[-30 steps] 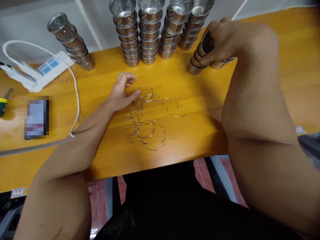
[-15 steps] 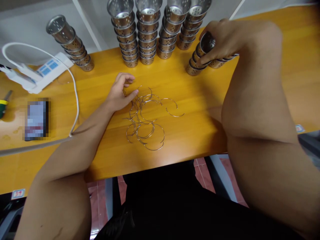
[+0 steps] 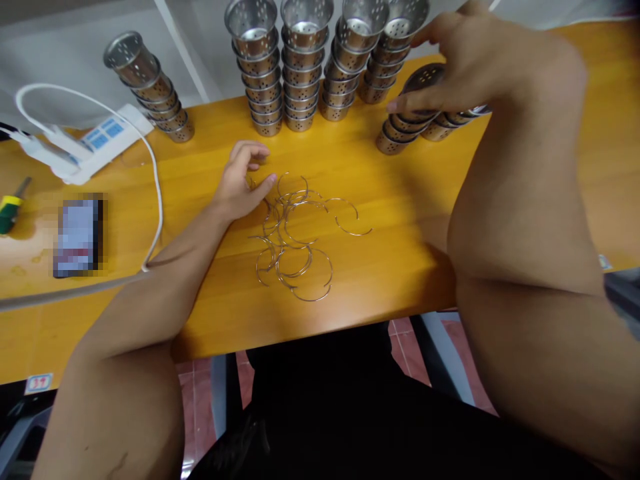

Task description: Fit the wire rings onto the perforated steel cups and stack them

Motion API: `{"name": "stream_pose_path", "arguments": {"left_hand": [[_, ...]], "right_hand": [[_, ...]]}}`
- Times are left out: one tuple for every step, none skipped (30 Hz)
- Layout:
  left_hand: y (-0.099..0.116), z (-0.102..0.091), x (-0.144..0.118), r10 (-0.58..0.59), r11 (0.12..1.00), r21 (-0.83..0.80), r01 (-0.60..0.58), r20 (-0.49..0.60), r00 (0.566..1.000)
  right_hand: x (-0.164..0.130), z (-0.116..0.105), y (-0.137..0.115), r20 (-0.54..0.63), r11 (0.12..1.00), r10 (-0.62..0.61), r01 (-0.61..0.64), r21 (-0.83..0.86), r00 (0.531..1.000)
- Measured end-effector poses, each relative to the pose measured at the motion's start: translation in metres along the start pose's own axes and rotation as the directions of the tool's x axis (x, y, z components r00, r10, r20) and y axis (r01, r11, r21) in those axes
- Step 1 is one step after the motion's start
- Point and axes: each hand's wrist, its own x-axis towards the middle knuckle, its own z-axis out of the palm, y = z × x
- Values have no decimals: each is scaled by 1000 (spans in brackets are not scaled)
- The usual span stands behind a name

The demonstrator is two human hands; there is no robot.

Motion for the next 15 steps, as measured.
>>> {"name": "stream_pose_path", "arguments": {"left_hand": [[-3,-4,2,-2,1000,10,3,-21,1000],[-6,-9,5,-1,1000,21,2,-52,999],[-10,-16,9,5,999,33,-2,-86,996],[-13,-25,12,20,999,51,-14,-128,992],[-14,-34,16,47,996,80,-33,-180,983],[-12,-42,19,79,991,125,-52,-222,972],[-7,-49,21,118,979,189,-70,-257,959],[2,-52,22,168,958,270,-91,-279,946],[16,-51,22,188,932,347,-106,-211,959],[33,-47,21,199,902,409,-139,-109,974],[51,-38,20,211,875,450,-178,-24,977],[70,-28,19,230,853,476,-213,24,973],[88,-17,19,254,833,498,-240,41,966],[101,-8,19,279,811,525,-259,42,959],[107,-3,20,301,785,558,-270,37,953]], "right_hand": [[-2,-3,-6,-10,998,-12,11,-63,1000],[-3,-6,-11,-32,994,-42,38,-105,999],[-4,-8,-15,-71,989,-94,86,-117,993],[-4,-9,-17,-123,984,-161,150,-93,979],[-3,-9,-17,-179,972,-232,225,-63,956],[-1,-9,-17,-223,955,-295,294,-38,929],[0,-8,-15,-255,935,-347,354,-19,903],[2,-7,-13,-269,916,-385,400,0,883],[4,-6,-12,-274,901,-413,434,18,868],[6,-4,-10,-272,888,-434,459,32,859],[7,-3,-10,-275,879,-447,474,39,851],[8,-2,-10,-279,875,-453,482,40,847],[9,0,-11,-285,874,-454,484,40,844],[9,1,-12,-293,874,-454,484,37,842],[9,1,-13,-306,873,-453,486,36,837]]}}
